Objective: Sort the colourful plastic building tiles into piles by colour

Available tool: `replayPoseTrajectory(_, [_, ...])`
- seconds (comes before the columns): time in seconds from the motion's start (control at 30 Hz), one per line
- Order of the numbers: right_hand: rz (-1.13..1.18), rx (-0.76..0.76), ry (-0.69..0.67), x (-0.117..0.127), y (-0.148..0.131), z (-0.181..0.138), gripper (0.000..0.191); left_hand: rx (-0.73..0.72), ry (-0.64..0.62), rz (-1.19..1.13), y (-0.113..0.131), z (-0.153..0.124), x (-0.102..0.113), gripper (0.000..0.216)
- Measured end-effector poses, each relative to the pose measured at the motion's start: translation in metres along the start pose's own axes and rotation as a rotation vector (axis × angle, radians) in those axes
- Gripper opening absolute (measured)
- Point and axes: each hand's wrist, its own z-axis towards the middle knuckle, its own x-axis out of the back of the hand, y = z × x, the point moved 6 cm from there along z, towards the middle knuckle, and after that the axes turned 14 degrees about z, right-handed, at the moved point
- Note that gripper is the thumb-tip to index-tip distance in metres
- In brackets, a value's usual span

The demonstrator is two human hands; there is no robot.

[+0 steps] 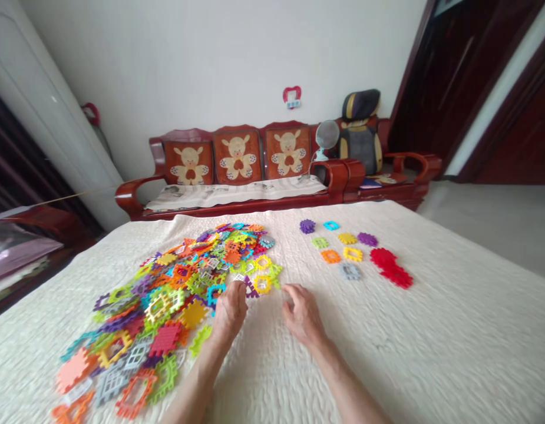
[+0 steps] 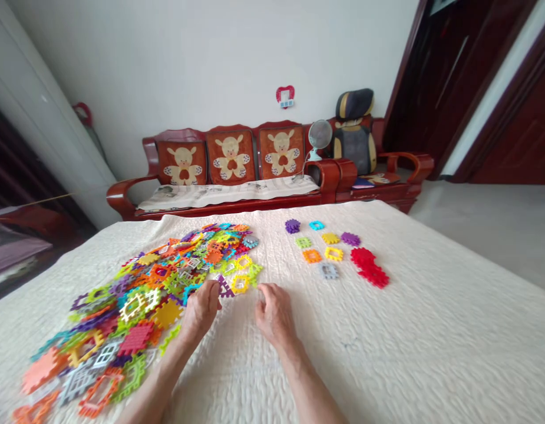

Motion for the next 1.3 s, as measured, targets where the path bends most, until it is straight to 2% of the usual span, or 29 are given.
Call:
replayPoseTrajectory(0.23, [0.111, 0.004, -0.098, -0.007, -0.005, -0.002, 0.051, 0.059, -0.221, -0.314, 0.003, -0.003, -0.018, 0.042])
replayPoseTrajectory(0.43, [0.143, 0.028, -0.121, -0.008, -0.009, -0.002, 0.054, 0.076, -0.276, -0.331, -0.004, -0.003, -0.027, 0.047])
replayPoseTrajectory(0.6, [0.196, 0.057, -0.169, -0.012, -0.020, -0.004, 0.063, 0.014, -0.324, -0.388, -0.001, -0.004, -0.029, 0.047])
replayPoseTrajectory(0.7, [0.193, 0.064, -0.197, -0.014, -0.023, -0.006, 0.063, -0.077, -0.286, -0.259, 0.007, -0.004, -0.021, 0.039])
replayPoseTrajectory(0.8, [0.158, 0.071, -0.235, -0.015, -0.024, -0.006, 0.053, -0.174, -0.227, -0.012, 0.015, -0.004, -0.014, 0.035])
replayPoseTrajectory(0.9, [0.129, 0.074, -0.248, -0.016, -0.022, -0.005, 0.045, -0.166, -0.193, 0.162, 0.016, -0.005, -0.011, 0.032])
replayPoseTrajectory(1.1, [0.108, 0.082, -0.217, -0.017, -0.016, -0.005, 0.041, -0.140, -0.140, 0.300, 0.024, -0.005, 0.000, 0.035])
replayPoseTrajectory(1.2, [0.095, 0.071, -0.207, -0.018, -0.012, -0.004, 0.038, -0.113, -0.086, 0.364, 0.026, 0.016, 0.006, 0.033])
replayPoseTrajectory(1.3, [0.090, 0.057, -0.210, -0.019, -0.009, -0.004, 0.038, -0.068, -0.056, 0.403, 0.020, 0.053, 0.004, 0.032])
